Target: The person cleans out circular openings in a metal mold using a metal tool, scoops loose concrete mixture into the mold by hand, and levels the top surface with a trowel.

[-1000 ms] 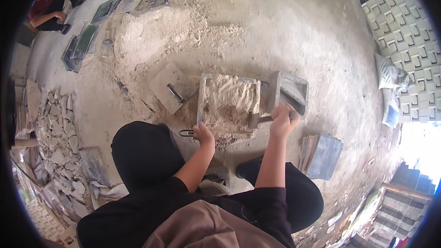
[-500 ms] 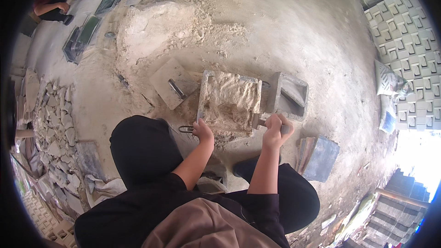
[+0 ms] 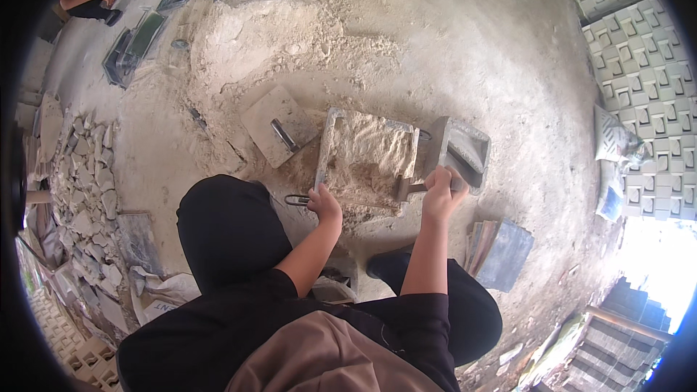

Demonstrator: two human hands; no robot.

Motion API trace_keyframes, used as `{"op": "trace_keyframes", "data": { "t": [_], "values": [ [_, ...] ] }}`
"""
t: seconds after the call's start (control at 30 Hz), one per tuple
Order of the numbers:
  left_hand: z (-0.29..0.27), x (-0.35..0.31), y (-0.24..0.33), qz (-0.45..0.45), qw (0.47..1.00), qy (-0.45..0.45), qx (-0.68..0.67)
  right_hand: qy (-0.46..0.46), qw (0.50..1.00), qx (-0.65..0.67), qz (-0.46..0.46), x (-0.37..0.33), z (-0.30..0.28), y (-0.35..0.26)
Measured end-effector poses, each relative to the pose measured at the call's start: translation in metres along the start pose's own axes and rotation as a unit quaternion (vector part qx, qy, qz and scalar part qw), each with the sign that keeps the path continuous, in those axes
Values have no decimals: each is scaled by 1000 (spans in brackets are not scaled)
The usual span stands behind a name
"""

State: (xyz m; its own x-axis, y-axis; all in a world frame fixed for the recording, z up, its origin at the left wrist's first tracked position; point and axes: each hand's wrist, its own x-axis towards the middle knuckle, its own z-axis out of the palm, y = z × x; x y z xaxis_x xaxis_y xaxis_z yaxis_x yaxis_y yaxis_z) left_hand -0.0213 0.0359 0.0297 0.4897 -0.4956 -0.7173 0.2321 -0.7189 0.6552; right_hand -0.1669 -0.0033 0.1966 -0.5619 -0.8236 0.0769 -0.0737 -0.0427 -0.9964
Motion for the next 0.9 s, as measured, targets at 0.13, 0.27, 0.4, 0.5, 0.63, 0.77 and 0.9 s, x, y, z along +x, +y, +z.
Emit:
{"op": "trace_keyframes", "data": {
  "t": [0.13, 0.27, 0.4, 0.5, 0.63, 0.77, 0.9],
  "values": [
    [3, 5, 5, -5, 1000, 12, -3, 0, 998, -18, -52, -9, 7, 5],
    [0, 4, 6, -7, 1000, 5, 8, -28, 999, -28, -7, -4, 9, -7],
    [0, -2, 2, -8, 1000, 0, -4, -10, 998, -24, -58, -15, -1, 20],
    [-2, 2, 1, 0, 1000, 19, 0, -33, 999, -23, -13, -5, 5, 8],
    [5, 8, 3, 15, 1000, 15, 16, -21, 995, -40, -86, -5, 5, 15],
    [1, 4, 2, 6, 1000, 16, 6, -17, 1000, 5, -19, 4, 3, 4],
    [2, 2, 1, 0, 1000, 11, 7, -27, 998, -37, -41, -3, -5, 12]
  ]
}}
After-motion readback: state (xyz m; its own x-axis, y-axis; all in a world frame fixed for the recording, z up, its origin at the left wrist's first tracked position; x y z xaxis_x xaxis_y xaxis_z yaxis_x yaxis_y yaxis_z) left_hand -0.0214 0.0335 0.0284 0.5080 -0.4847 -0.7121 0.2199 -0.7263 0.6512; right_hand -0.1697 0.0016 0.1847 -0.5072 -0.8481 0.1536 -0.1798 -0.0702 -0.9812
